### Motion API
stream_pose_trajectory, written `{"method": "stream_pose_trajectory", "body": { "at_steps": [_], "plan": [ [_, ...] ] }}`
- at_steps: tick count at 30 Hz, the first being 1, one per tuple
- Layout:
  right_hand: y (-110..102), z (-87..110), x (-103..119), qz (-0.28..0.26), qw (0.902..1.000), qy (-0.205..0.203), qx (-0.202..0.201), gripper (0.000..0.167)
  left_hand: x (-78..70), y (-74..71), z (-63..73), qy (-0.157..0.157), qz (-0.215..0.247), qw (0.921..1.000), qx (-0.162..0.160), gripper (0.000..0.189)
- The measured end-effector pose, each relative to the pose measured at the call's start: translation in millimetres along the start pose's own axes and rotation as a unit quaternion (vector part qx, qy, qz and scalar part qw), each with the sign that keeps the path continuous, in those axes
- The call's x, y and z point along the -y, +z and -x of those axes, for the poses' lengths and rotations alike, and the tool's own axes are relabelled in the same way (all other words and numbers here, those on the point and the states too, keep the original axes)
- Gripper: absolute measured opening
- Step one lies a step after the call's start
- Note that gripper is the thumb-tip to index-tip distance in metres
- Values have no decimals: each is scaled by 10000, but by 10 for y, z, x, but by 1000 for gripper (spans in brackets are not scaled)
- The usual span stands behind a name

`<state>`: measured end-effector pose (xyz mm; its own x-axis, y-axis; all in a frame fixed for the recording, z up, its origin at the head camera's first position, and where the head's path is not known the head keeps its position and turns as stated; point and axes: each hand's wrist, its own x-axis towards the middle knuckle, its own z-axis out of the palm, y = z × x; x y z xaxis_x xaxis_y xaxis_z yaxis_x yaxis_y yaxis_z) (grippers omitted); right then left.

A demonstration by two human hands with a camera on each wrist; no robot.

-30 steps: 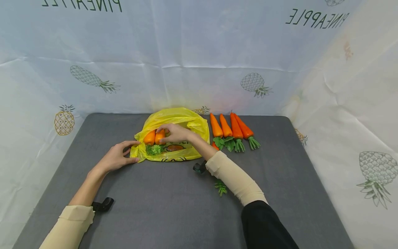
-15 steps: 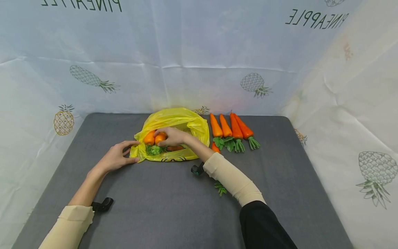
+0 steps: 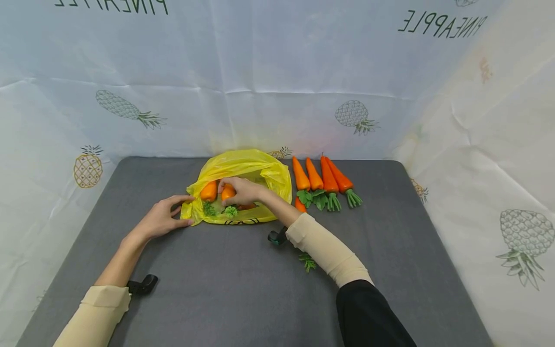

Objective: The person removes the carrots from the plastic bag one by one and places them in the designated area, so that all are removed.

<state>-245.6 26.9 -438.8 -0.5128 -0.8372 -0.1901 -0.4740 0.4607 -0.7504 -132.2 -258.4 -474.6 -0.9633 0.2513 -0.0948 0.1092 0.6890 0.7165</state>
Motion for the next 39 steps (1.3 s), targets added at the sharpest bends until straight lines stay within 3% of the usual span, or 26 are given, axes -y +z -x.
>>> {"method": "stream_pose_trajectory", "body": {
  "at_steps": [12, 19, 33, 39],
  "plan": [
    [-47, 199, 90, -429, 9981, 20, 433, 39, -11, -11, 5, 6, 14, 10000, -20, 66],
    [-93, 339, 176, -429, 9977, -285, 435, 38, -18, 2, 0, -18, 6, 10000, -13, 66],
    [-66, 848, 420, -499, 9935, -647, 790, 34, -18, -3, 7, -17, 21, 10000, -31, 66],
    [-36, 1069, 434, -350, 9960, -573, 586, 34, -21, 5, -11, -56, -45, 10000, -19, 66]
  ]
}}
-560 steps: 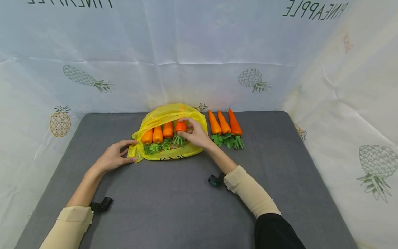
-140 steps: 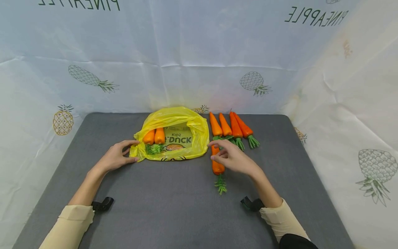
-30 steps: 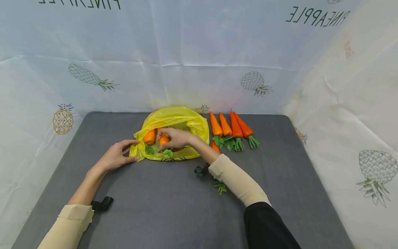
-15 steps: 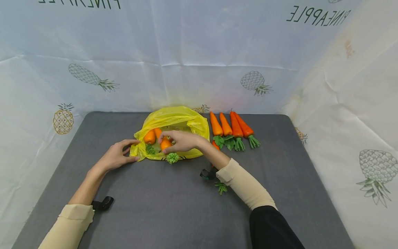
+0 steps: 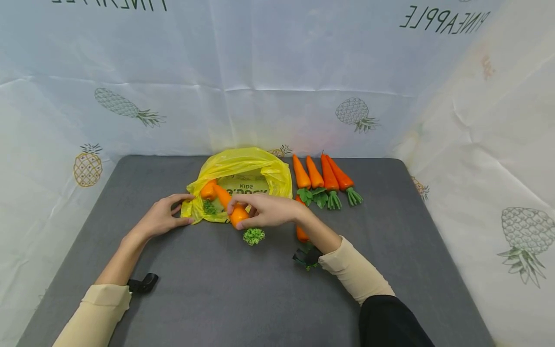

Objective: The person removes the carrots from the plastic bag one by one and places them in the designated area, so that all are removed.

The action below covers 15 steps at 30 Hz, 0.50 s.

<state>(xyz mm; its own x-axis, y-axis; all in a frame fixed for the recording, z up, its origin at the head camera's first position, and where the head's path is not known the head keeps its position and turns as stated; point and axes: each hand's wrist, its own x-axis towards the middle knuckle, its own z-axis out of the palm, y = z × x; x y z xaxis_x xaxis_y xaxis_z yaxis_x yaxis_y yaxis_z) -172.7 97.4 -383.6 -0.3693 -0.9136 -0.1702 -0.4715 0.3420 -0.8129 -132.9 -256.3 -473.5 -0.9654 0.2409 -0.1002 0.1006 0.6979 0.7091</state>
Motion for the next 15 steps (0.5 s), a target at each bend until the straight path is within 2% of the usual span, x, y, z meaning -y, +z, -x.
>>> {"method": "stream_pose_trajectory", "body": {
  "at_steps": [15],
  "plan": [
    [3, 594, 1, -253, 9947, 286, -957, 37, 9, 4, 4, 38, -9, 10000, -13, 66]
  ]
}}
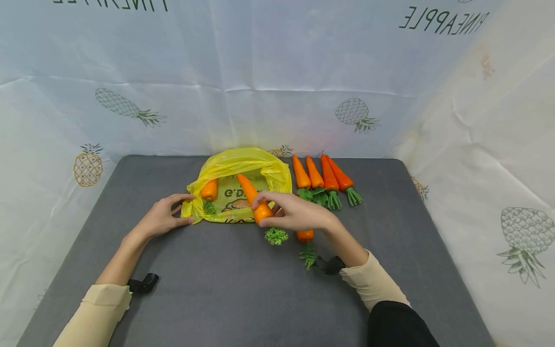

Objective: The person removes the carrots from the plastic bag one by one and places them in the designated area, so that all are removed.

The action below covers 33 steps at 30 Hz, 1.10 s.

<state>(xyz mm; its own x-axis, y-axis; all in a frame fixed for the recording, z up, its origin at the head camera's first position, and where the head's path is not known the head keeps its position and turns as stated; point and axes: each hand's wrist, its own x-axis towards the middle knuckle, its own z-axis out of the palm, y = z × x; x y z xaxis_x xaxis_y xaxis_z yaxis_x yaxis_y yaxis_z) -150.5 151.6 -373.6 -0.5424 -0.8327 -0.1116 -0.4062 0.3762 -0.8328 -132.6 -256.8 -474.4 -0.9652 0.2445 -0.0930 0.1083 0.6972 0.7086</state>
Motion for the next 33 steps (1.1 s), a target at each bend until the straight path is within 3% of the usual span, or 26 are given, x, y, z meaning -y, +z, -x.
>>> {"method": "stream_pose_trajectory", "body": {
  "at_steps": [18, 33],
  "plan": [
    [-164, 694, -307, -32, 9942, 506, -951, 36, -9, 0, -1, 2, -36, 10000, -11, 66],
    [-97, 1093, -655, -356, 9875, 949, -1208, 33, -25, -6, 8, -53, -51, 10000, -12, 66]
  ]
}}
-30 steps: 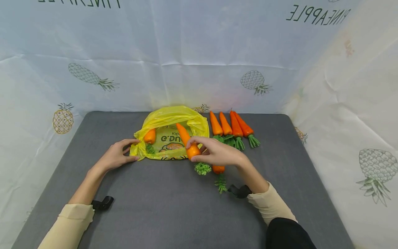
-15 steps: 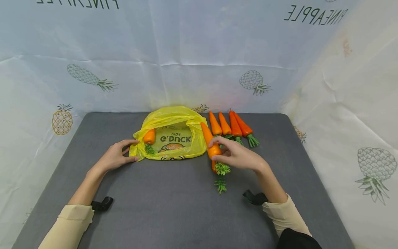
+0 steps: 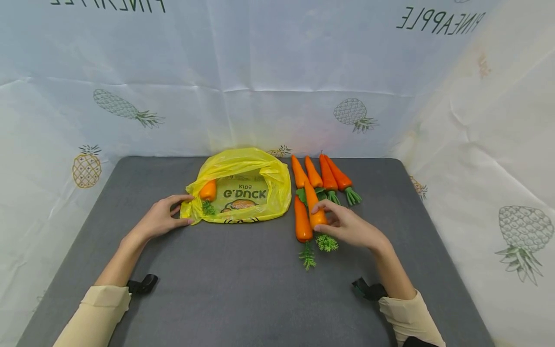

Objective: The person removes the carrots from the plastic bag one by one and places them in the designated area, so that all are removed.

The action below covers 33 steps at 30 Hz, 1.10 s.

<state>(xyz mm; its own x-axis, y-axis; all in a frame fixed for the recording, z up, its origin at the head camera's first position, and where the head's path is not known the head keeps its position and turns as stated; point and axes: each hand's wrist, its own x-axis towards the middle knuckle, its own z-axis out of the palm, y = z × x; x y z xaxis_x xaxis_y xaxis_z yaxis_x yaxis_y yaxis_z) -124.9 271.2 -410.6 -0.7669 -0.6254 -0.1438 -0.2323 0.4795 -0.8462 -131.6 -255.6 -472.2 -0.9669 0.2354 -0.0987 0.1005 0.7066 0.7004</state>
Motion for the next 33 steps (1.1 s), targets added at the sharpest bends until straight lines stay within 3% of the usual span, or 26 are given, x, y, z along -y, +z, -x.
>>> {"method": "stream_pose_trajectory", "body": {
  "at_steps": [11, 21, 33],
  "plan": [
    [51, 75, -220, -86, 9999, 119, -19, 31, 22, 12, -15, -18, 53, 10000, 50, 66],
    [128, 42, -430, -107, 9999, -20, -33, 28, 51, 23, -24, -50, 16, 10000, 15, 66],
    [126, -8, -448, 104, 9999, -15, -51, 28, 65, 23, -20, 13, 17, 10000, -10, 66]
  ]
}}
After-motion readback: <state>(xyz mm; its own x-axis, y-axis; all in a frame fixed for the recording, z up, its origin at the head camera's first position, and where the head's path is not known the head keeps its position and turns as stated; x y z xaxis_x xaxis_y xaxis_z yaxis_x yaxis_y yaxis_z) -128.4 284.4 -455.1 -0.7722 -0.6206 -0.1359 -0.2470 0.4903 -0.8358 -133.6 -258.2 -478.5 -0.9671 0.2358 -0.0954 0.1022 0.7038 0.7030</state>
